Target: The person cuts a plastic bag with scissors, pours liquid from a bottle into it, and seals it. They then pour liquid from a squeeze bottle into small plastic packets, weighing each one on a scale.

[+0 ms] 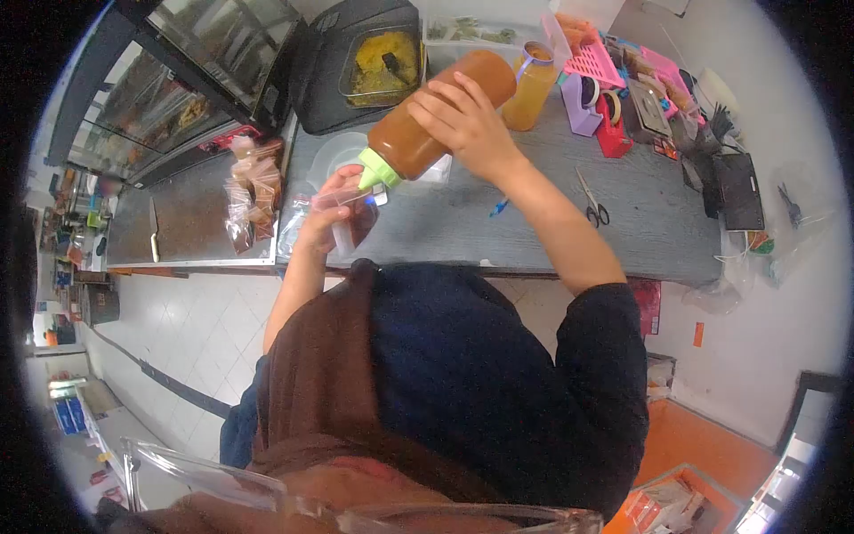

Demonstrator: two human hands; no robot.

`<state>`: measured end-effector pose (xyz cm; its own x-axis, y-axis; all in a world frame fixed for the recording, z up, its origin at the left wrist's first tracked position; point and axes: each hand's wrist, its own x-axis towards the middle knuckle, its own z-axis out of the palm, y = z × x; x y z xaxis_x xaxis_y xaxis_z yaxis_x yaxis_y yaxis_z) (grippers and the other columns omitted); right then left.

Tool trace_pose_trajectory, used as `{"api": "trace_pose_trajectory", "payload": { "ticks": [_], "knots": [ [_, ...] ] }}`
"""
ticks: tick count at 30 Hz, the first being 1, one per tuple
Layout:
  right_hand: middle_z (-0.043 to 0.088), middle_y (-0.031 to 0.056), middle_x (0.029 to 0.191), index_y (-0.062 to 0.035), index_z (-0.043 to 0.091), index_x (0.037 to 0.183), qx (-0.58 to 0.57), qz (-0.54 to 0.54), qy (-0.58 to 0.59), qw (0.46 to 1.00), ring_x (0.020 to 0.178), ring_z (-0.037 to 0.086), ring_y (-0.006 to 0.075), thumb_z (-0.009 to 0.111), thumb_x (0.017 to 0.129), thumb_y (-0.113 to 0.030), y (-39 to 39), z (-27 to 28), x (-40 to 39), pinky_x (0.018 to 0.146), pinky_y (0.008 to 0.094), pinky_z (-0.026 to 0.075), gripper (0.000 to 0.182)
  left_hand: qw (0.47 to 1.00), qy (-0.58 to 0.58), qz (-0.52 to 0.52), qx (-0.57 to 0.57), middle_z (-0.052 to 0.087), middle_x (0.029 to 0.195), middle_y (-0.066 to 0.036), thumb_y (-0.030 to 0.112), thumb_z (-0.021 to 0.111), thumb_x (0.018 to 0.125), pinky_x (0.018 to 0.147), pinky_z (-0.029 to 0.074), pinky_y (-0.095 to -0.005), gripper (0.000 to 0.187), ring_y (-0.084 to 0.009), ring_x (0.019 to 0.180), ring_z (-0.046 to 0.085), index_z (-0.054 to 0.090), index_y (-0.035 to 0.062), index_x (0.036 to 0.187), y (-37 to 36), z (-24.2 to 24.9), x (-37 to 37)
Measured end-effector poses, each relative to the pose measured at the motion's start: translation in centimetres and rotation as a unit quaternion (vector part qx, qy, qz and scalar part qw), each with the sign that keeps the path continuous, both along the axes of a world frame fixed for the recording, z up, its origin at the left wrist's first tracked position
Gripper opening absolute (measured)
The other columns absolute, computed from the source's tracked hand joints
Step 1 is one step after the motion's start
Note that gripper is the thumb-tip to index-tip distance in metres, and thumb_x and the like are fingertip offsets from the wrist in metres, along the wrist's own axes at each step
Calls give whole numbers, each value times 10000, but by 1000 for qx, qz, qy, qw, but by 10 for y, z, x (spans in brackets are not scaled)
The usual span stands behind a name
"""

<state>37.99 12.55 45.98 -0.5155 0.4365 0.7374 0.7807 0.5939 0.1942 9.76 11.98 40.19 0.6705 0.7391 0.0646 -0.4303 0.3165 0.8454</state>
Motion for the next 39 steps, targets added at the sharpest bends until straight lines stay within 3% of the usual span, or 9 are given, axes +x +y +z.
{"api": "trace_pose_trajectory", "payload": {
  "ticks": [7,11,16,20,22,25,28,34,39],
  "knots": [
    [526,139,1202,-75,464,1237,-225,-84,282,929,1154,487,334,871,497,-184,-11,-48,-14,1007,443,375,852,983,91,113,110,574,1119,-57,21,733,672,861,449,-280,674,-160,1006,549,440,58,1278,17,5,-8],
    [507,188,1206,-2,435,1231,-251,-128,486,828,1131,496,341,908,508,-272,-7,-113,4,959,430,401,905,876,270,237,322,590,1089,-58,-11,697,674,863,461,-293,614,-155,1007,558,471,54,1241,56,-23,-11],
    [464,196,1273,5,347,1308,-275,-123,521,798,1192,463,332,908,507,-355,-27,-145,11,1005,414,374,1043,771,431,174,435,587,1162,-146,96,742,634,953,419,-417,665,-362,1082,543,484,67,1247,85,-87,-12],
    [478,185,1248,-2,411,1280,-85,-167,418,889,1142,491,302,850,621,-335,-42,-119,3,989,406,371,858,677,438,232,544,521,1263,-166,159,739,705,950,417,-427,652,-366,1096,533,455,47,1281,59,-65,-4],
    [526,159,1197,1,466,1250,10,-180,334,925,1080,526,280,802,711,-275,-61,-89,-16,981,404,363,693,753,395,218,479,534,1246,-148,181,710,767,921,437,-400,585,-323,1091,544,458,44,1276,34,-38,7],
    [575,124,1118,-22,603,1089,-276,48,294,914,1052,528,272,748,742,-150,-76,-51,-53,913,396,398,398,977,174,19,124,575,1161,-105,217,600,897,860,465,-320,420,-215,1039,572,482,39,1258,-14,-14,25],
    [612,89,984,-47,656,1033,-399,94,325,852,979,561,280,685,757,-81,-81,-62,-62,825,377,454,279,985,140,-97,21,589,1105,-76,211,540,939,832,466,-272,361,-162,975,584,492,38,1252,-32,-17,29],
    [617,89,811,-34,689,961,-246,59,241,937,718,602,254,677,758,-31,-79,-34,-63,675,340,491,204,979,178,35,93,595,1021,-85,140,587,889,811,463,-294,325,-197,894,599,515,23,1183,-36,-23,29],
    [587,69,781,-9,663,866,-374,17,418,828,647,560,139,714,754,-34,-78,-45,-60,591,254,458,126,698,327,450,451,556,902,-128,164,703,776,734,458,-362,298,-303,830,583,583,45,1022,-43,5,34]
  ]
}}
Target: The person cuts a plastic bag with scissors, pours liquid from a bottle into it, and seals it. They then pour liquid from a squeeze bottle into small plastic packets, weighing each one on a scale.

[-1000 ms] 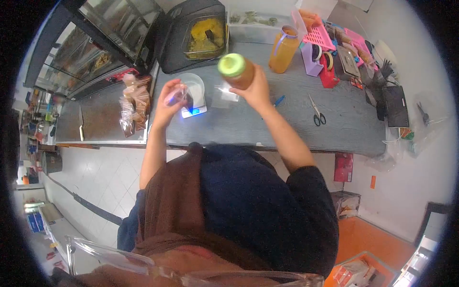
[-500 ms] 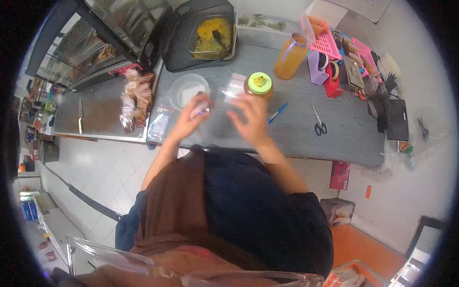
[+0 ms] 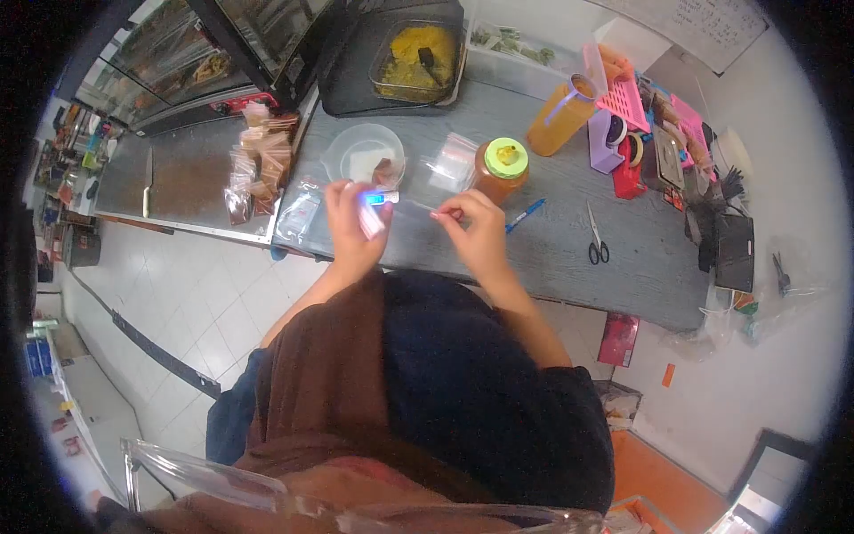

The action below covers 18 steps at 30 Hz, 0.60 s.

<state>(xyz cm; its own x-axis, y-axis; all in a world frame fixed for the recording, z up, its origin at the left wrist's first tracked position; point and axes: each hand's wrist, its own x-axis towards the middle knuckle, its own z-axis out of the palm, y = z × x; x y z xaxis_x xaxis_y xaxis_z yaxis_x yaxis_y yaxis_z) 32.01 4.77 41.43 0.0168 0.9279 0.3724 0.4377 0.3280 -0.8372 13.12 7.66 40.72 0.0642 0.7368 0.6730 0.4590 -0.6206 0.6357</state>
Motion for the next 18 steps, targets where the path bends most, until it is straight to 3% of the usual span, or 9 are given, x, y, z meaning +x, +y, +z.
{"api": "trace_pose_trajectory", "payload": {
  "ticks": [1,4,5,13,16,18],
  "knots": [
    [581,59,774,-3,654,841,-13,-7,16,1000,639,550,113,721,752,-34,3,-6,1,578,235,448,116,999,14,35,34,546,883,-137,177,725,756,716,457,-377,289,-326,818,576,597,51,983,-3,6,-1],
    [575,27,826,23,581,786,-94,66,159,980,729,568,95,677,771,53,5,-24,-5,635,215,468,102,989,108,-92,-45,528,849,-128,214,747,738,668,452,-402,254,-331,777,561,609,51,876,-10,21,5],
    [580,22,812,26,580,801,-110,75,159,978,735,575,93,674,776,54,4,-29,-7,642,212,473,101,984,83,-112,-109,541,859,-130,222,750,730,663,456,-409,230,-337,781,567,627,54,828,-13,20,8],
    [625,43,809,28,588,833,-233,133,199,943,736,611,99,594,821,79,-5,-8,-11,668,216,501,53,977,50,-173,-112,591,912,-115,97,694,724,689,464,-399,123,-330,807,583,646,46,825,-5,8,0],
    [600,48,700,12,620,793,-248,131,244,928,655,598,122,647,793,-29,-6,-10,-17,577,260,469,50,980,116,-145,-64,591,901,-97,85,695,671,677,463,-395,140,-320,804,579,641,56,797,-4,10,-3],
    [581,93,681,6,602,780,-127,73,41,988,622,589,201,644,786,-59,-9,-2,-20,569,316,463,78,978,169,-111,-42,593,874,-91,83,697,661,668,464,-392,136,-323,805,578,629,56,777,-6,15,-1]
  ]
}}
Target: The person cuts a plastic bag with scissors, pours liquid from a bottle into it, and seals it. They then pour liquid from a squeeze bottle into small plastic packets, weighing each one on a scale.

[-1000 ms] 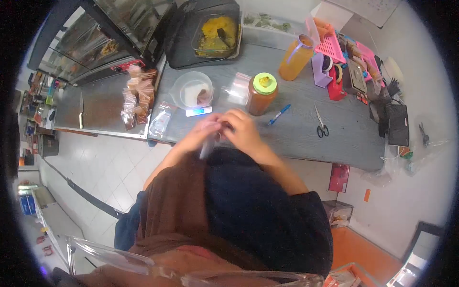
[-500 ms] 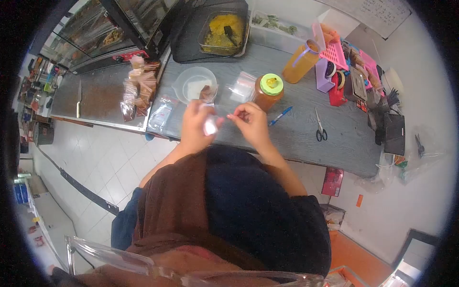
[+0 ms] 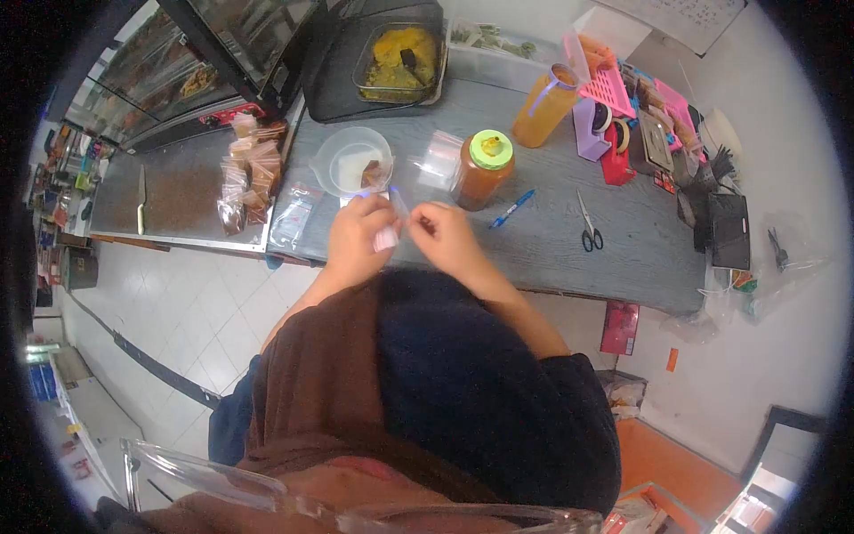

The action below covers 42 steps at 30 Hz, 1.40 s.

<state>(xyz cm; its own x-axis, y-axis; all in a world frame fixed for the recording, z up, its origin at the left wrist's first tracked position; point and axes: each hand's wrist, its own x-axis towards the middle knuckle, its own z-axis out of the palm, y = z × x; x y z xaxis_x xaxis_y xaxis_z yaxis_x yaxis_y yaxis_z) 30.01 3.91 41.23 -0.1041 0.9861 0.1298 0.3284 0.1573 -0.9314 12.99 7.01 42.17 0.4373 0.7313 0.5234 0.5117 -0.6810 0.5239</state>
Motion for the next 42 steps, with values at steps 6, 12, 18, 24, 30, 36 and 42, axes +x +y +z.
{"api": "trace_pose_trajectory", "payload": {
  "ticks": [6,12,18,24,30,36,42],
  "knots": [
    [564,165,887,-5,586,776,133,-123,-148,972,780,559,334,642,737,-62,4,-4,-3,692,406,457,89,995,-7,94,-30,587,791,-91,85,701,659,642,460,-389,118,-341,786,575,593,53,696,-3,-2,3],
    [455,178,1282,-69,671,940,317,-77,-244,913,1105,469,367,712,666,-50,3,0,-4,935,436,402,278,996,-24,-17,-79,577,825,-85,92,704,640,681,461,-410,195,-323,793,566,608,61,806,-6,-6,8],
    [443,187,1294,-92,673,966,194,-81,-190,959,1188,411,375,777,619,-97,-7,-11,11,988,439,373,363,992,69,-100,28,597,1067,-109,52,749,607,780,452,-430,576,-327,873,558,547,66,1146,0,13,4],
    [504,169,1201,-29,512,1174,251,-364,-96,892,1178,426,349,860,556,-196,19,-61,45,972,431,374,729,991,-89,-93,-47,604,1101,-106,97,811,617,884,441,-373,670,-292,1000,568,525,64,1222,11,-3,0],
    [509,161,1178,-38,434,1240,178,-257,-23,949,1139,464,348,901,483,-245,66,-84,73,980,449,368,914,922,-220,-137,-287,614,1107,-69,90,811,665,929,413,-304,652,-164,1057,549,509,60,1242,13,-10,-9],
    [520,94,1203,-90,485,1242,441,-138,-299,835,1167,468,299,796,548,-149,64,-11,69,1042,511,311,762,862,-260,-172,-401,622,1103,-55,34,782,684,918,416,-287,611,-135,1037,553,504,54,1228,18,1,-24],
    [542,-29,1186,-209,588,1121,547,-67,-433,713,1177,473,167,567,773,-128,70,49,81,1044,491,328,358,829,-280,-205,-438,631,1089,-58,16,763,686,907,418,-271,584,-141,1037,563,512,31,1212,23,9,-29]
  ]
}}
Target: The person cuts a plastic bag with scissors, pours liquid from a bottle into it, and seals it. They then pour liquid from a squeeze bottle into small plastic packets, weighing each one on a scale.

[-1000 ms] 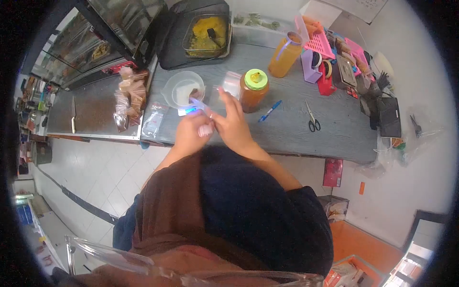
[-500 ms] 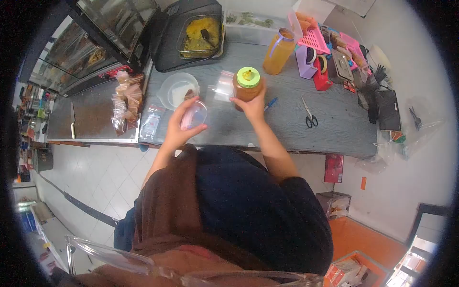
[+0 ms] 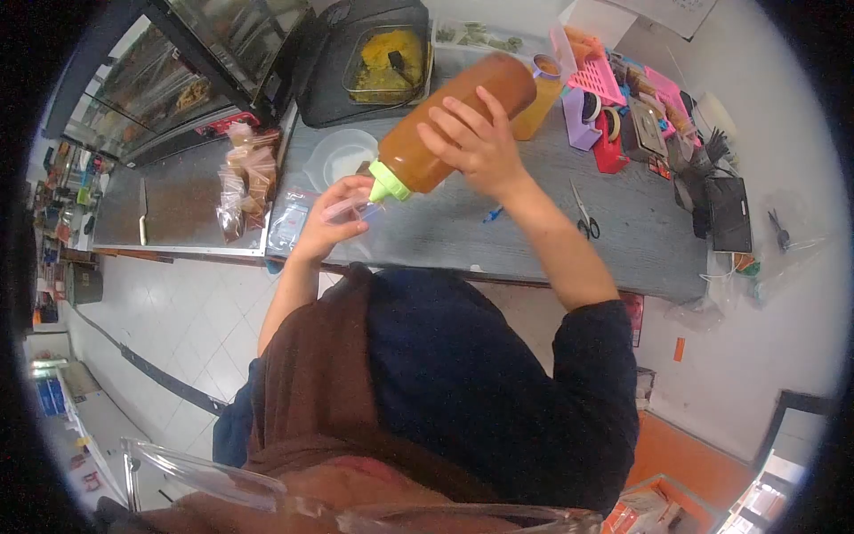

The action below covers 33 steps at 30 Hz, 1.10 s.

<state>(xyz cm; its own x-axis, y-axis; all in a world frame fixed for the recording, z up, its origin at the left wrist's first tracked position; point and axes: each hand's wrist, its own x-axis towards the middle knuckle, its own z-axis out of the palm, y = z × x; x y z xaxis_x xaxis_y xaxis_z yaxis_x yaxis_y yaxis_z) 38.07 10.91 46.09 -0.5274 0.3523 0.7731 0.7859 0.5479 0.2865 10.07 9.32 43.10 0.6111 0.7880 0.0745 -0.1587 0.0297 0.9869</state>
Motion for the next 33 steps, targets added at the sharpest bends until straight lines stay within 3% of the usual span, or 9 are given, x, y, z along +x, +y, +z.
{"api": "trace_pose_trajectory", "payload": {
  "ticks": [5,14,23,29,32,33],
  "knots": [
    [580,-23,1181,-169,622,1076,41,16,-92,995,1171,502,162,549,806,-161,6,30,1,1046,482,346,279,994,-92,-35,-38,616,1113,-68,57,760,685,897,431,-290,604,-162,1031,568,504,23,1231,9,-12,1],
    [628,-6,1103,-123,637,1020,28,44,-104,993,1104,561,175,570,781,-141,8,50,-8,1022,474,387,248,988,-106,-25,-109,594,1048,-40,263,781,612,776,429,-241,731,-134,944,553,489,17,1235,15,-16,-3],
    [597,5,1161,-117,604,1109,-4,15,-85,996,1158,518,191,553,784,-118,9,40,-7,1043,488,351,329,980,-136,-24,-143,586,1083,-74,268,781,607,852,431,-266,760,-152,988,559,473,-14,1242,20,-17,0],
    [523,71,1245,-106,520,1221,-121,-35,-19,992,1203,475,239,688,663,-80,11,13,-5,1051,513,328,583,979,-149,-7,-136,584,1100,-66,198,772,629,905,420,-285,734,-170,1034,553,467,20,1272,22,-20,4],
    [518,125,1224,-88,489,1236,-228,-49,127,964,1177,486,300,799,567,-124,4,-10,-18,1032,491,355,738,981,-160,20,-112,578,1042,-41,103,768,636,893,413,-278,729,-149,991,546,462,44,1294,24,-12,6],
    [519,140,1215,-76,477,1238,-268,-45,200,941,1172,488,311,825,553,-154,4,-21,-19,1024,475,365,772,992,-112,43,-45,569,1022,-36,85,768,636,880,414,-273,725,-143,968,540,460,46,1292,27,-9,4]
  ]
}}
